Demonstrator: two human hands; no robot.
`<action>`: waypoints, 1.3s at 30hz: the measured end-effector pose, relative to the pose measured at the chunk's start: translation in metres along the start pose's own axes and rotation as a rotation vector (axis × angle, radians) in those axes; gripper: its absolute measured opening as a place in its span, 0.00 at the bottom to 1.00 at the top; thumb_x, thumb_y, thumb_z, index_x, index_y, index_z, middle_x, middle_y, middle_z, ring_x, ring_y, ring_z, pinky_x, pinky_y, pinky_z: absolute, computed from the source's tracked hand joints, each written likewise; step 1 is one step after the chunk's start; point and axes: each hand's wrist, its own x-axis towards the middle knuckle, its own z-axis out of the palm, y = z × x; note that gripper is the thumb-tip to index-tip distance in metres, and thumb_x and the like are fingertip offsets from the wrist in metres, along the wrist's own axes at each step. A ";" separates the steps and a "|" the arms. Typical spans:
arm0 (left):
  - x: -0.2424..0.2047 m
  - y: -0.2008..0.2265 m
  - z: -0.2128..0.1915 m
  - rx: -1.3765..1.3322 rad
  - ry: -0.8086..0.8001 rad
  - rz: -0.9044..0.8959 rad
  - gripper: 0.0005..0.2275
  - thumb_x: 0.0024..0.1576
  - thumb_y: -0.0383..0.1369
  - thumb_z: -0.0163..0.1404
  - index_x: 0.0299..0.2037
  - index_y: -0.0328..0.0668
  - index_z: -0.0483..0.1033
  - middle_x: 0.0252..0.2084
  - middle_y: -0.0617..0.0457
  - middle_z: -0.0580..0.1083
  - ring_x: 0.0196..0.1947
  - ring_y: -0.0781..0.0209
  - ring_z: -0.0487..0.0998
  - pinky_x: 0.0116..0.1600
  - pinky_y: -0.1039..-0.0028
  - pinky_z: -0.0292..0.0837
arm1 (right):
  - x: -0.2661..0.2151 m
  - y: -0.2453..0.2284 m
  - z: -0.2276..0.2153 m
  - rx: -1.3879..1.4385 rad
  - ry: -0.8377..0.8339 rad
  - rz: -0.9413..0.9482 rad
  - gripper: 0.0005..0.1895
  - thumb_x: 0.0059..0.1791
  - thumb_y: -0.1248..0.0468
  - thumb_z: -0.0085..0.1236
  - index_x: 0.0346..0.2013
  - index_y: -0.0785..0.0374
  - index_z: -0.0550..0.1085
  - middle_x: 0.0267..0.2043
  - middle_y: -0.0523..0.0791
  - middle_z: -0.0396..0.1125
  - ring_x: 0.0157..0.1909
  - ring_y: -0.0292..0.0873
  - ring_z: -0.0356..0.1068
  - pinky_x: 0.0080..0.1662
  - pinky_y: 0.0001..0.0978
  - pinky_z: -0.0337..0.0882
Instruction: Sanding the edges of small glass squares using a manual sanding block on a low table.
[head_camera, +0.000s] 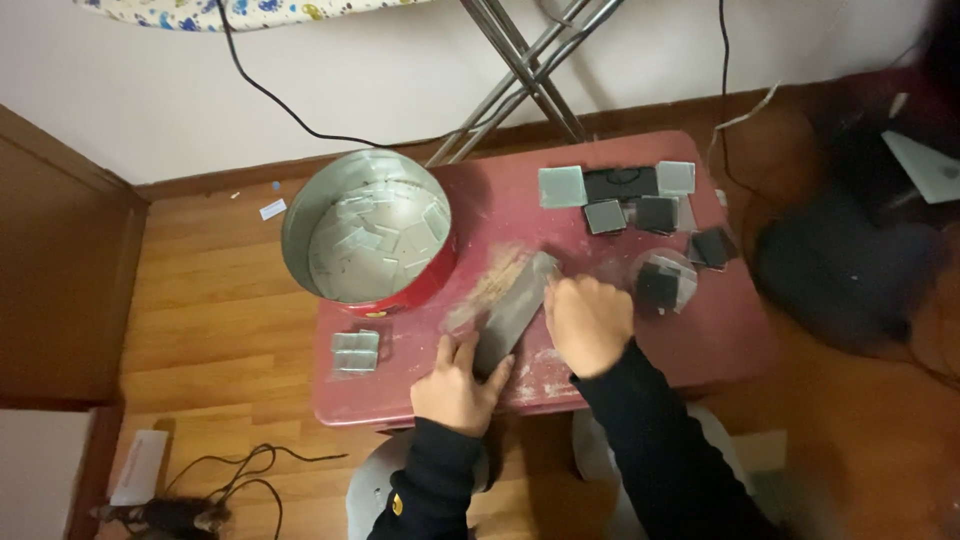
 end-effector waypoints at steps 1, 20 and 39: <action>0.003 -0.002 0.000 0.002 0.005 -0.003 0.28 0.48 0.68 0.62 0.53 0.67 0.86 0.45 0.68 0.72 0.26 0.48 0.87 0.35 0.63 0.85 | 0.004 -0.006 -0.007 0.002 0.004 -0.005 0.18 0.55 0.48 0.56 0.30 0.51 0.85 0.32 0.46 0.80 0.35 0.58 0.84 0.38 0.53 0.82; 0.001 0.003 0.001 0.020 0.072 0.009 0.27 0.46 0.67 0.63 0.51 0.68 0.87 0.43 0.68 0.73 0.24 0.52 0.86 0.32 0.67 0.82 | 0.005 -0.005 -0.015 0.072 -0.034 -0.022 0.15 0.58 0.52 0.55 0.53 0.42 0.86 0.36 0.49 0.81 0.39 0.61 0.85 0.41 0.57 0.84; 0.001 -0.004 0.001 0.004 0.041 0.018 0.28 0.47 0.67 0.64 0.52 0.67 0.86 0.41 0.67 0.71 0.22 0.49 0.86 0.31 0.64 0.81 | 0.006 0.000 0.011 0.084 -0.081 0.021 0.16 0.57 0.49 0.54 0.50 0.44 0.87 0.35 0.48 0.81 0.38 0.61 0.84 0.41 0.56 0.83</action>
